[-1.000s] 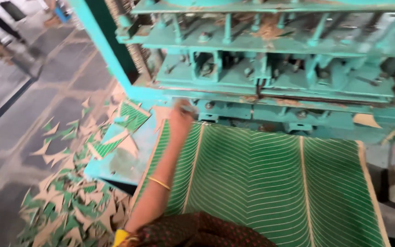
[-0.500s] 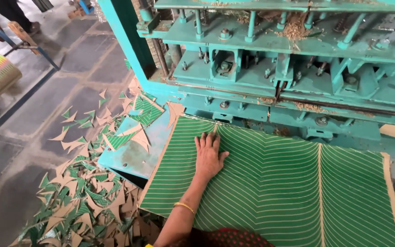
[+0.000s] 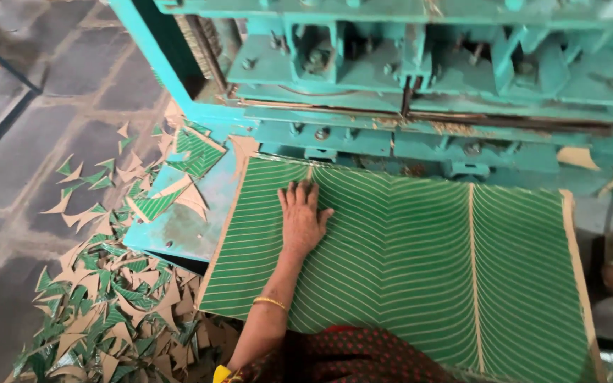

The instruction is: Operating a mechanical press to form and trim plates from laminated patterned sheets.

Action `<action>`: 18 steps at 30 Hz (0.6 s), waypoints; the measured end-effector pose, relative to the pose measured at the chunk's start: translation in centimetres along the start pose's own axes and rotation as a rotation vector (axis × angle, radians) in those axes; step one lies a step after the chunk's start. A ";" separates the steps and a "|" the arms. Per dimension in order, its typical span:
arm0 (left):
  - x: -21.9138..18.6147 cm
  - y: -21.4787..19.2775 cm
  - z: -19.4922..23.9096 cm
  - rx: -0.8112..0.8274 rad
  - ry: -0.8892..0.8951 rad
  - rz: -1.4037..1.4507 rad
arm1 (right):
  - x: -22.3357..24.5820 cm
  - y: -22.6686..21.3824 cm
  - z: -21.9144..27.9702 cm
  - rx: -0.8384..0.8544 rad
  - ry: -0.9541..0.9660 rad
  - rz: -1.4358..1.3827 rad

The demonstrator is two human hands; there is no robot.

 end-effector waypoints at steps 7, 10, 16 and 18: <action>-0.2 -0.2 -0.1 -0.009 0.027 -0.001 | 18.4 -5.7 5.2 -0.145 -0.013 0.110; -0.4 -0.2 0.1 -0.005 0.033 -0.001 | 24.8 -7.8 6.5 -0.189 -0.140 0.346; -0.3 0.1 0.0 -0.011 0.044 -0.012 | 25.8 -8.5 7.2 -0.266 -0.126 0.531; -0.1 0.2 0.0 -0.014 0.040 -0.022 | 25.0 -8.0 7.1 -0.236 -0.142 0.580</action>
Point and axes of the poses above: each hand's wrist, its own z-axis away from the middle knuckle, its own y-axis out of the palm, x = y × z, the point moved 9 cm from there along -z, towards the middle knuckle, and after that the axes turned 5 degrees about -y, right-handed, at the moved point
